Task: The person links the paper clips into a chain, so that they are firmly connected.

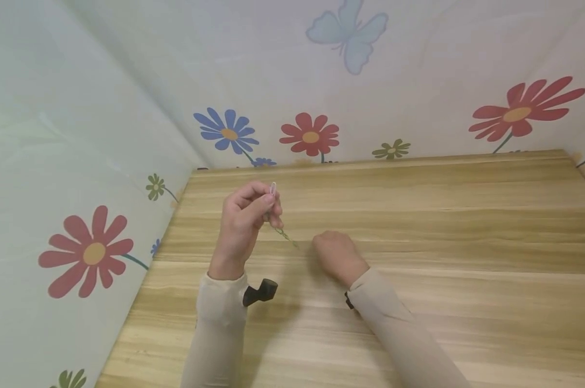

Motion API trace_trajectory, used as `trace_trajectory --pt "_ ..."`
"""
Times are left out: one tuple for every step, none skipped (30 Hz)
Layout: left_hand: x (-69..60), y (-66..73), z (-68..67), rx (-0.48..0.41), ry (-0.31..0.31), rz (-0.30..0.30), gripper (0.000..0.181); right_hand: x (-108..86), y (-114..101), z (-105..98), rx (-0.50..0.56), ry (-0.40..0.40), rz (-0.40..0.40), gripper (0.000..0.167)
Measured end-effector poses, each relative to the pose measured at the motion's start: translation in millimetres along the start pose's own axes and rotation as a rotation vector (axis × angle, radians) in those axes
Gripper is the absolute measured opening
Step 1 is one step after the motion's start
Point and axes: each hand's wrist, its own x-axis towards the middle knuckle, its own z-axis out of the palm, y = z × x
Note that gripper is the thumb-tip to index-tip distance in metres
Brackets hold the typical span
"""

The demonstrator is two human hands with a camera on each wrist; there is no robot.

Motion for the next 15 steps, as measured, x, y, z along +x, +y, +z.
trace_trajectory --pt "-0.3 -0.2 0.2 0.0 0.0 -0.001 0.013 0.8 1 -2 0.053 -0.012 0.004 0.013" --pt "-0.5 -0.3 0.4 0.0 -0.001 -0.002 0.012 1.3 2 -5 0.114 -0.019 0.005 0.013" --pt "-0.5 -0.5 0.7 0.004 -0.003 -0.003 0.012 1.3 3 -8 0.179 -0.021 0.002 0.013" --pt "-0.4 -0.7 1.1 0.006 -0.006 -0.002 0.012 1.3 5 -13 0.237 -0.012 -0.003 0.012" --pt "-0.4 -0.8 1.5 0.01 -0.01 -0.002 0.012 0.7 6 -18 0.3 0.004 -0.009 0.011" --pt "-0.2 -1.0 1.9 0.012 -0.014 -0.002 0.012 -0.4 8 -23 0.357 0.023 -0.013 0.011" --pt "-0.1 -1.2 2.3 0.015 -0.017 -0.001 0.013 -1.8 10 -29 0.403 0.043 -0.015 0.009" --pt "-0.1 -1.6 2.7 0.017 -0.02 0.001 0.013 -3.9 12 -35 0.443 0.071 -0.022 0.008" --pt "-0.2 -1.9 3.1 0.023 -0.021 0.001 0.013 -6.5 13 -41 0.492 0.099 -0.023 0.008" --pt "-0.4 -2.5 3.4 0.027 -0.022 0.001 0.013 -9.5 14 -46 0.543 0.135 -0.023 0.007" --pt "-0.6 -3.1 3.8 0.031 -0.025 -0.002 0.013 -12.7 15 -52 0.604 0.169 -0.023 0.007" --pt "-0.9 -3.8 4.4 0.036 -0.028 -0.003 0.012 -16.0 14 -57 0.666 0.208 -0.026 0.007" --pt "-1.2 -4.5 4.9 0.043 -0.031 -0.005 0.011 -19.7 14 -62 0.737 0.249 -0.036 0.006" --pt "-1.5 -5.2 5.6 0.048 -0.036 -0.009 0.011 -23.3 12 -67 0.804 0.295 -0.053 0.006" --pt "-1.7 -6.1 6.3 0.054 -0.042 -0.012 0.012 -26.7 10 -71 0.868 0.336 -0.073 0.006"
